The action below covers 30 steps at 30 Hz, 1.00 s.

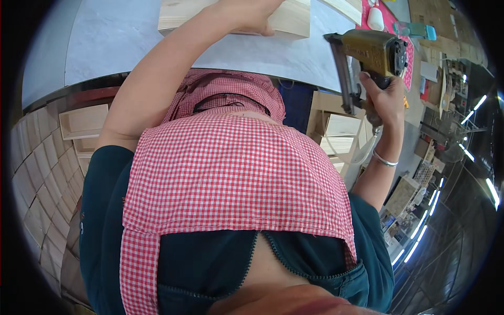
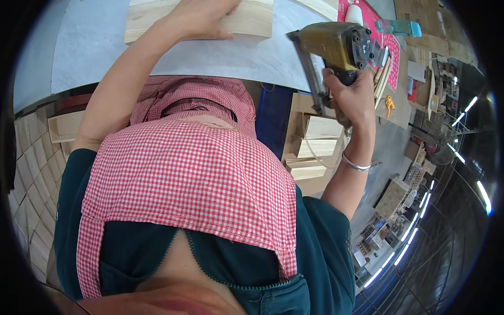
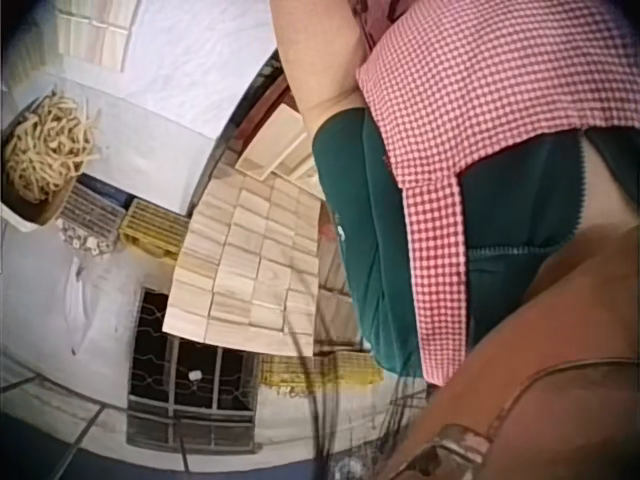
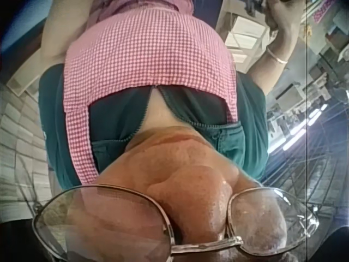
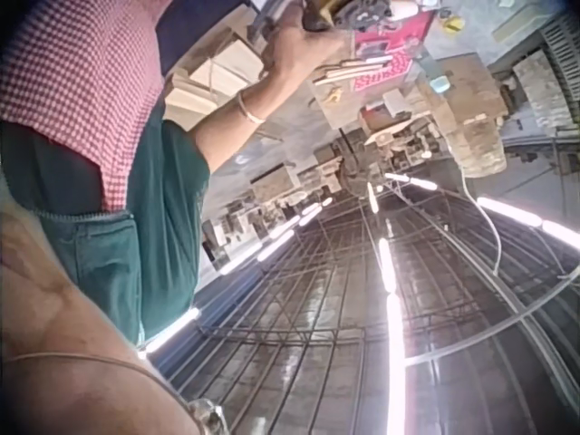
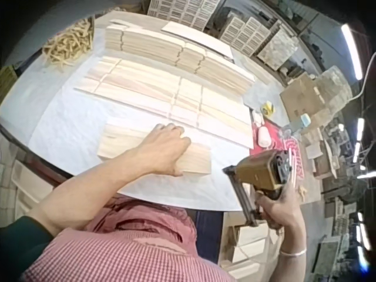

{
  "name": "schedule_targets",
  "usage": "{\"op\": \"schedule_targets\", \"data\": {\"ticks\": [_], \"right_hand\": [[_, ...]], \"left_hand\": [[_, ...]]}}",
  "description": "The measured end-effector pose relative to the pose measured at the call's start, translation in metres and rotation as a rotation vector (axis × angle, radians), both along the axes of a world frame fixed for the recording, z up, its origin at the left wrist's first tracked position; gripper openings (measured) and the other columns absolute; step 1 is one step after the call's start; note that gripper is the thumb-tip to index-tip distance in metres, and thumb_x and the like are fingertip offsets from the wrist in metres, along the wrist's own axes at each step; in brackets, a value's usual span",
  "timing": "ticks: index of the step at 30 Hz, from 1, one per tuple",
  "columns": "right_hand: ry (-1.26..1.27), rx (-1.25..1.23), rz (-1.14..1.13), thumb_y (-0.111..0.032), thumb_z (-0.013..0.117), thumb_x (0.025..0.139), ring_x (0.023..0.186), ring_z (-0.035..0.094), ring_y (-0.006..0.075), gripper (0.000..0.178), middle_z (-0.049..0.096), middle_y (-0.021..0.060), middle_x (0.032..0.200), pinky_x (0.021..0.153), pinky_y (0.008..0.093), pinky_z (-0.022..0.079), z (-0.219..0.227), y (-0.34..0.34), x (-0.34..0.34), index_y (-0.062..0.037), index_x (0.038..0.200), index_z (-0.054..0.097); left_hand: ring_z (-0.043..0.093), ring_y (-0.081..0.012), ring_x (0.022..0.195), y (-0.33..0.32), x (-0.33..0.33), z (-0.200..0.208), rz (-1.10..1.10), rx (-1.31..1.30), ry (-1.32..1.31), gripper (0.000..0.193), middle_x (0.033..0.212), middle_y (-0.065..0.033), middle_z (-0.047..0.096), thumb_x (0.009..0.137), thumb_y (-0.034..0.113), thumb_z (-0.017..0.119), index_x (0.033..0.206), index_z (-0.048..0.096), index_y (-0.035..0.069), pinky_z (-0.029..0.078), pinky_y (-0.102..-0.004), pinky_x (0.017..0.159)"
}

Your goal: Applying glue and using a staple gun to assemble small wooden boxes or trays.

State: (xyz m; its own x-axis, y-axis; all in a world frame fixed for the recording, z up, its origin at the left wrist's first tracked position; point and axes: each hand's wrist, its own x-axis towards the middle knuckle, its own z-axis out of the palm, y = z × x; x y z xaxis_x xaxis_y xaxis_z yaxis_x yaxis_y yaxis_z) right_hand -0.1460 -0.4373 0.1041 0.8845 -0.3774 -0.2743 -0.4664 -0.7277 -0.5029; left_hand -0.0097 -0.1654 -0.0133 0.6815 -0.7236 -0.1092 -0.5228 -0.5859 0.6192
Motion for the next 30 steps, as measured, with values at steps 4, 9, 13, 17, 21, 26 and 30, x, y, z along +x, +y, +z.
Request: {"op": "schedule_targets", "data": {"ticks": [4, 9, 13, 17, 21, 26, 30], "right_hand": [[0.041, 0.058, 0.080, -0.020, 0.079, 0.086, 0.038, 0.041, 0.0085, 0.023, 0.052, 0.0008, 0.051, 0.035, 0.0250, 0.029, 0.003, 0.018, -0.001, 0.0003, 0.084, 0.067], [0.052, 0.100, 0.079, -0.020, 0.080, 0.086, 0.038, 0.041, 0.0072, 0.024, 0.052, -0.0005, 0.051, 0.035, 0.0240, 0.029, 0.001, 0.027, 0.002, -0.0011, 0.082, 0.067], [0.050, 0.132, 0.072, -0.020, 0.079, 0.087, 0.038, 0.041, 0.0073, 0.024, 0.052, 0.0003, 0.051, 0.036, 0.0233, 0.029, -0.001, 0.029, 0.001, -0.0008, 0.080, 0.067], [0.028, 0.145, 0.060, -0.020, 0.079, 0.087, 0.038, 0.041, 0.0075, 0.024, 0.052, 0.0002, 0.051, 0.036, 0.0233, 0.030, -0.009, 0.029, -0.003, -0.0006, 0.079, 0.067], [0.029, 0.121, 0.046, -0.019, 0.080, 0.086, 0.039, 0.041, 0.0077, 0.024, 0.053, 0.0002, 0.051, 0.036, 0.0234, 0.030, -0.010, 0.034, -0.004, 0.0002, 0.080, 0.067], [0.006, 0.087, 0.039, -0.018, 0.080, 0.085, 0.040, 0.042, 0.0075, 0.024, 0.054, 0.0002, 0.052, 0.037, 0.0235, 0.031, -0.001, 0.041, -0.007, 0.0016, 0.081, 0.068], [-0.019, 0.090, 0.068, -0.018, 0.081, 0.084, 0.041, 0.043, 0.0073, 0.024, 0.055, 0.0002, 0.053, 0.038, 0.0237, 0.032, 0.001, 0.046, -0.011, 0.0027, 0.083, 0.069]], "left_hand": [[0.057, -0.0352, 0.109, -0.003, 0.002, -0.002, -0.008, -0.013, -0.015, 0.055, 0.110, -0.0200, 0.063, 0.071, 0.038, 0.084, 0.108, 0.067, 0.001, 0.042, -0.0472, 0.099], [0.058, -0.0348, 0.108, -0.004, 0.003, -0.006, -0.021, -0.010, -0.018, 0.054, 0.110, -0.0201, 0.063, 0.070, 0.039, 0.084, 0.106, 0.068, 0.001, 0.043, -0.0465, 0.098], [0.058, -0.0343, 0.106, -0.006, 0.003, -0.015, -0.006, -0.073, -0.084, 0.053, 0.108, -0.0196, 0.063, 0.070, 0.038, 0.084, 0.106, 0.068, 0.002, 0.043, -0.0458, 0.096], [0.056, -0.0365, 0.111, -0.006, 0.004, -0.013, -0.014, -0.032, -0.020, 0.057, 0.116, -0.0223, 0.061, 0.070, 0.038, 0.085, 0.107, 0.067, 0.000, 0.042, -0.0491, 0.100], [0.052, -0.0391, 0.120, 0.004, 0.002, -0.008, -0.046, -0.051, 0.108, 0.063, 0.125, -0.0254, 0.057, 0.068, 0.039, 0.087, 0.110, 0.064, -0.002, 0.039, -0.0536, 0.105], [0.036, -0.0439, 0.141, 0.075, -0.005, -0.002, 0.122, 0.171, 0.282, 0.069, 0.143, -0.0295, 0.046, 0.063, 0.041, 0.090, 0.107, 0.057, 0.000, 0.030, -0.0595, 0.113], [0.052, -0.0380, 0.115, 0.145, -0.016, -0.008, 0.255, 0.219, 0.037, 0.053, 0.117, -0.0205, 0.056, 0.063, 0.032, 0.086, 0.097, 0.056, 0.004, 0.041, -0.0445, 0.100]]}}
